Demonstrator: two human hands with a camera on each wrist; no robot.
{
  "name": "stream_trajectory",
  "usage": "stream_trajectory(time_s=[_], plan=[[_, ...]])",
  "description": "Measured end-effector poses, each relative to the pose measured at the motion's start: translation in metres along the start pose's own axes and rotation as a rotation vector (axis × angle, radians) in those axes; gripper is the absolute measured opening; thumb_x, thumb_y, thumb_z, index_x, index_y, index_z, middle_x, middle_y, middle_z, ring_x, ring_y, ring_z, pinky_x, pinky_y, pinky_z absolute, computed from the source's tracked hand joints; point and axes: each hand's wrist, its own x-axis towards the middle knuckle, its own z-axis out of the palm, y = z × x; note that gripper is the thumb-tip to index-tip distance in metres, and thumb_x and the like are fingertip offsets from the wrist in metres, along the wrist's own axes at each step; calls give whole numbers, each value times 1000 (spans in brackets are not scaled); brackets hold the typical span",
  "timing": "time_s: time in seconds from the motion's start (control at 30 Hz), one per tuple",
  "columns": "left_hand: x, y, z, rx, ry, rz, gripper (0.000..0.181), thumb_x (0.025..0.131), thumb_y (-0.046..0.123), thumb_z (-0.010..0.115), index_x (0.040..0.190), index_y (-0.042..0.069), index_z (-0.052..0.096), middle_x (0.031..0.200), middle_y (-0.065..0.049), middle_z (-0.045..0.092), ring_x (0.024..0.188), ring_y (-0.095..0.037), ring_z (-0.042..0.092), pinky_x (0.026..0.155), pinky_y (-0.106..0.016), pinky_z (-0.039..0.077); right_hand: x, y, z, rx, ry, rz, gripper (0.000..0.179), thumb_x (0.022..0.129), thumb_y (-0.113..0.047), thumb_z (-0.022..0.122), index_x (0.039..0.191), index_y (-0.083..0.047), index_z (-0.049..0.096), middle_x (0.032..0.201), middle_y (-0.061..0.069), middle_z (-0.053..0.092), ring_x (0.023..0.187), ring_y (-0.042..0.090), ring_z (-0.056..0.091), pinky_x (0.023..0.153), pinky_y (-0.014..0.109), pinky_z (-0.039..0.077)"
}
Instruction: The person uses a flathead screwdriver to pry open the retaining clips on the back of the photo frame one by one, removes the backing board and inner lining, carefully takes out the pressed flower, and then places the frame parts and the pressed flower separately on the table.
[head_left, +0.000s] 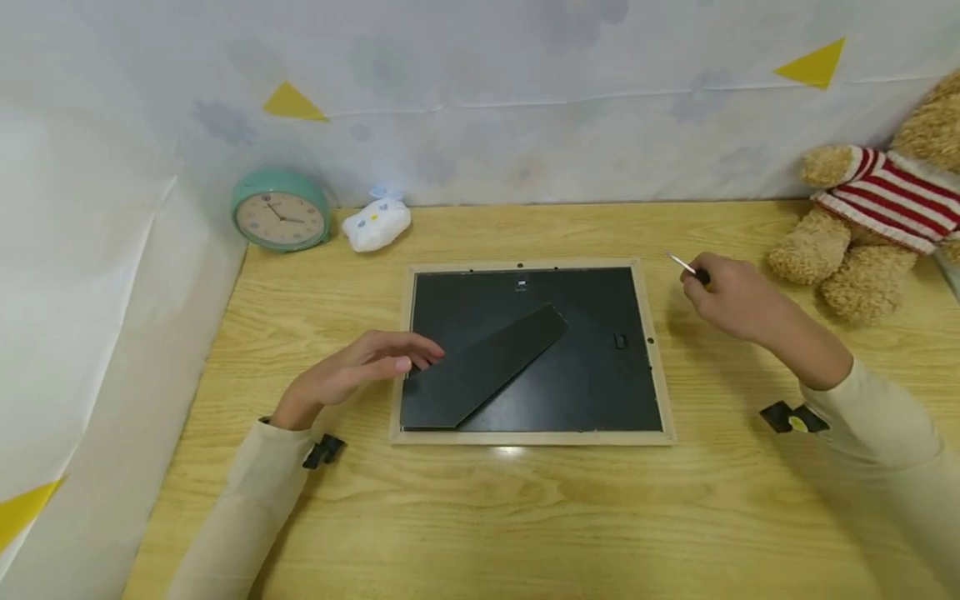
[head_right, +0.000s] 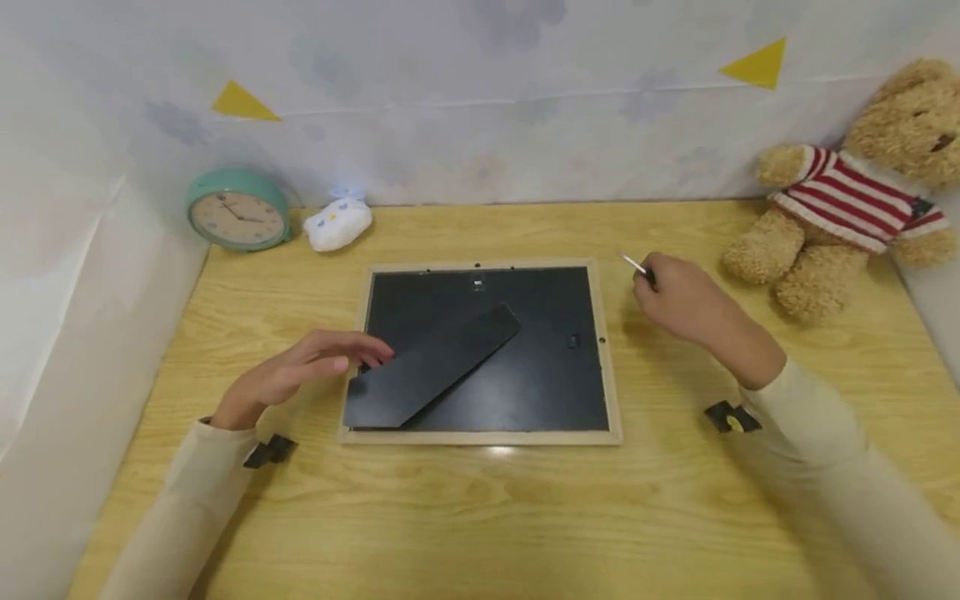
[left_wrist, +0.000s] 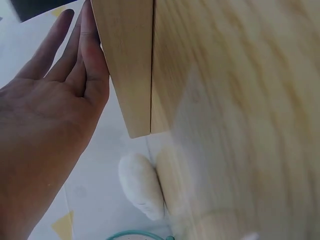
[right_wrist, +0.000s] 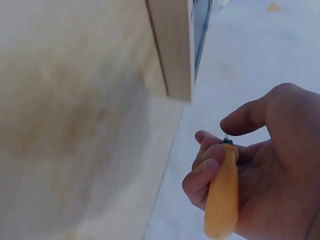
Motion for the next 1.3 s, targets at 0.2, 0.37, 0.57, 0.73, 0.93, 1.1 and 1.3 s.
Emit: stream_trajectory(time_s=[0.2,0.37,0.57,0.73,0.93,1.1,1.3], plan=[[0,-1,2,0,15,-27,43,107,28,46,135,-3,57,133,-18,60,115,-29,59,95,-36,50,48,34,-24,-78,27,1,41,105,-14,33,111,18,57,72,18,53,52,24,41,50,38,35],[-1,-1,4,-1,23,-58,41,106,26,48,135,-1,58,133,-15,60,115,-28,59,94,-35,50,78,53,-31,-162,46,26,37,100,-9,44,117,22,57,99,40,61,70,41,62,62,49,50],[0,1,7,8,32,-68,39,106,26,48,135,2,59,132,-12,61,114,-25,60,94,-35,51,88,54,-37,-130,56,107,38,100,-10,52,123,20,53,118,42,54,92,49,61,73,56,51],[1,2,7,16,32,-66,39,106,27,48,135,3,59,132,-11,62,114,-23,61,93,-35,51,89,51,-37,-138,51,101,36,100,-11,54,120,20,56,115,40,56,95,49,58,75,57,49],[2,1,7,8,33,-64,39,106,26,48,135,3,59,132,-12,61,113,-23,61,93,-35,51,88,50,-39,-127,59,110,37,100,-12,53,120,19,59,117,41,57,94,48,60,76,57,50],[4,1,6,8,42,-78,38,105,25,50,136,4,59,131,-11,62,114,-24,61,93,-36,51,88,51,-42,-128,65,121,38,101,-13,54,121,18,60,116,40,58,88,44,62,68,52,53],[9,2,2,102,147,-192,35,103,26,58,132,7,62,122,-5,67,106,-19,65,88,-35,54,88,55,-37,-95,66,132,44,102,-20,54,125,17,56,120,40,55,97,48,61,75,56,52]])
